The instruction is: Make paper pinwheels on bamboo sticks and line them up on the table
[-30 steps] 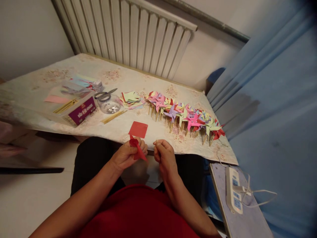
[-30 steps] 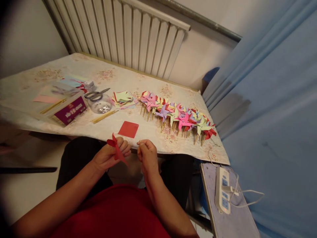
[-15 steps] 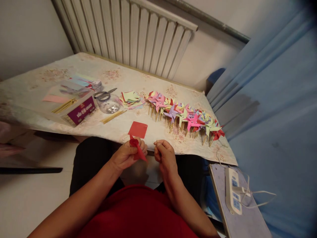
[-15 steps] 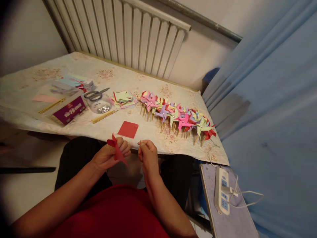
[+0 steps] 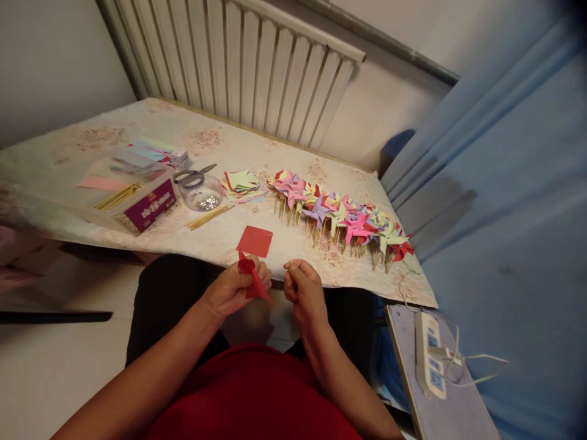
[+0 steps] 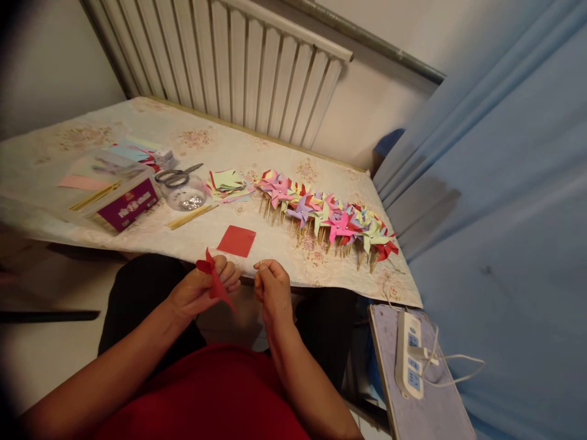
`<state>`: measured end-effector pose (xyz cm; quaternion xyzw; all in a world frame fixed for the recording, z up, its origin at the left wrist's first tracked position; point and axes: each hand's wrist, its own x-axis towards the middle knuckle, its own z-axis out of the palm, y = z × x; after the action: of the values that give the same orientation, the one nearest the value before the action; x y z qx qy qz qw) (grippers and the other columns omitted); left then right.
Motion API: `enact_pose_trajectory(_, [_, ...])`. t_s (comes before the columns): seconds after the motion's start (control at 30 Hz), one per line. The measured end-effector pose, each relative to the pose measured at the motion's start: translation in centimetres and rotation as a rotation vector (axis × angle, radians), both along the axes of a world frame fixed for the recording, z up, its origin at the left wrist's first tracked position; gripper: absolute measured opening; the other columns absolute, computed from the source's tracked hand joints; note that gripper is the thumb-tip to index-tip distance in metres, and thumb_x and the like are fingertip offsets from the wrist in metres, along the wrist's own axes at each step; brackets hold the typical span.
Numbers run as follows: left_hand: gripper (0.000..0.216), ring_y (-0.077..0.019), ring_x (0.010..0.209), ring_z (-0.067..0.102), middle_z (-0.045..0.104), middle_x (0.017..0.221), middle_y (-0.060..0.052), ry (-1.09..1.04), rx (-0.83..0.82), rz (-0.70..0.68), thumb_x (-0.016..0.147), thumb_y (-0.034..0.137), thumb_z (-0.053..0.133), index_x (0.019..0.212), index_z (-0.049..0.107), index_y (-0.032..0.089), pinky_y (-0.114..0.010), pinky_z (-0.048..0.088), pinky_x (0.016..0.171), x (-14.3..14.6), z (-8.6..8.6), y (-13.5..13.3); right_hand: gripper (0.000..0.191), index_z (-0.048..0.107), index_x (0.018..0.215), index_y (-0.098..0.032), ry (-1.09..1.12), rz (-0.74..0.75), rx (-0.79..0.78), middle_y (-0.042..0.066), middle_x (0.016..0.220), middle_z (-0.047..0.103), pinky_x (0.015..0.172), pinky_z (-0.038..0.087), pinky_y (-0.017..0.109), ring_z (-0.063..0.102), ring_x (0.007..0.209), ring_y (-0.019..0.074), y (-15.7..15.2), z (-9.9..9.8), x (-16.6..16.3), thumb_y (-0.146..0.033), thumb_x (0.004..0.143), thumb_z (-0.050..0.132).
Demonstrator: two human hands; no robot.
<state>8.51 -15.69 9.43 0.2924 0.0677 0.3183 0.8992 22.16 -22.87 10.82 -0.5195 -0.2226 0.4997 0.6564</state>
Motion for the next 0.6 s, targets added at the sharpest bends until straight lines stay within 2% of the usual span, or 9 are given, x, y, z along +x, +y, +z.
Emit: enact_pose_trajectory(0.6, [0.035, -0.0083, 0.053, 0.041, 0.046, 0.059, 0.004, -0.01, 0.018, 0.009, 0.064, 0.025, 0.087, 0.062, 0.053, 0.016, -0.025, 0.035, 0.055, -0.18, -0.13, 0.04, 0.02, 0.057, 0.081, -0.02, 0.045, 0.024, 0.028, -0.011, 0.047, 0.042, 0.037, 0.011, 0.018, 0.019, 0.036, 0.0031, 0.21, -0.52, -0.06, -0.036, 0.074, 0.067])
